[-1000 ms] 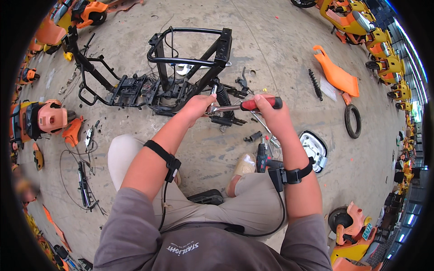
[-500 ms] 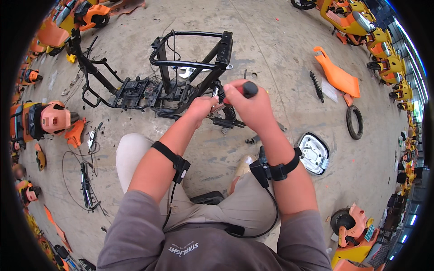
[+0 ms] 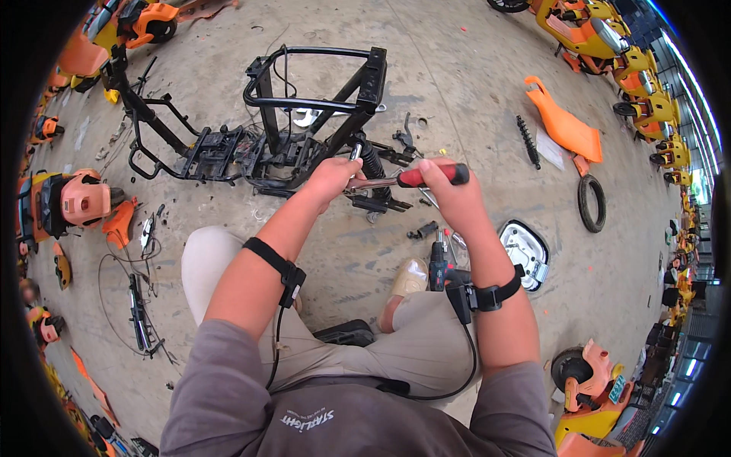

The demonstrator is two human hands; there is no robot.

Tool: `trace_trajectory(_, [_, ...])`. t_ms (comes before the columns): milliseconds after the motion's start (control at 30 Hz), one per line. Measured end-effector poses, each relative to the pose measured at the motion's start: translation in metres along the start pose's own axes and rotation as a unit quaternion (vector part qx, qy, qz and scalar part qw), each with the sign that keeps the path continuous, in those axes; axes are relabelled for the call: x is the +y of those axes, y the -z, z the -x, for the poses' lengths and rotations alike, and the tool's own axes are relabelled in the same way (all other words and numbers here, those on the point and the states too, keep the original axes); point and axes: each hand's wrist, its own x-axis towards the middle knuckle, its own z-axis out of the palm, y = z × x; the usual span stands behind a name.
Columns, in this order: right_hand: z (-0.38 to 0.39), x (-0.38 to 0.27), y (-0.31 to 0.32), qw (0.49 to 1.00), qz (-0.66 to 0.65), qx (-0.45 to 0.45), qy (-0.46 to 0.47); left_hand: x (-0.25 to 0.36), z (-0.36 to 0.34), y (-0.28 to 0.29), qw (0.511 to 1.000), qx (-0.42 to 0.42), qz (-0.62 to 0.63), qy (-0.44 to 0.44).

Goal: The person uses a ratchet and socket to tighten or loosen bolts on the shock absorber and frame of a motorcycle chassis while sitting on the floor.

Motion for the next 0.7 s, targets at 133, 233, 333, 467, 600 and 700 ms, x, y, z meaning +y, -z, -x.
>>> trace_trajectory(133, [0.007,0.018,0.017,0.999,0.022,0.014,-0.046,0.018,0.012,-0.005,0.998,-0.012,0.053,0.028])
trace_trajectory(233, [0.005,0.015,0.017,0.997,0.031,0.021,-0.061,0.019,0.012,-0.003,0.998,-0.013,0.048,0.047])
trace_trajectory(333, [-0.001,0.009,0.006,1.0,0.013,0.012,-0.019,0.009,0.007,-0.003,0.999,-0.015,0.046,0.017])
trace_trajectory(467, [-0.003,-0.019,-0.019,0.999,-0.034,-0.004,0.026,-0.001,-0.001,-0.001,0.999,-0.002,0.036,0.002])
trace_trajectory(600, [-0.012,-0.033,-0.047,0.995,-0.091,-0.009,0.05,0.008,0.005,-0.012,0.996,0.014,0.088,0.001])
trace_trajectory(700, [-0.013,-0.052,-0.063,0.995,-0.036,-0.027,0.09,0.011,0.007,-0.01,0.995,0.021,0.093,-0.003])
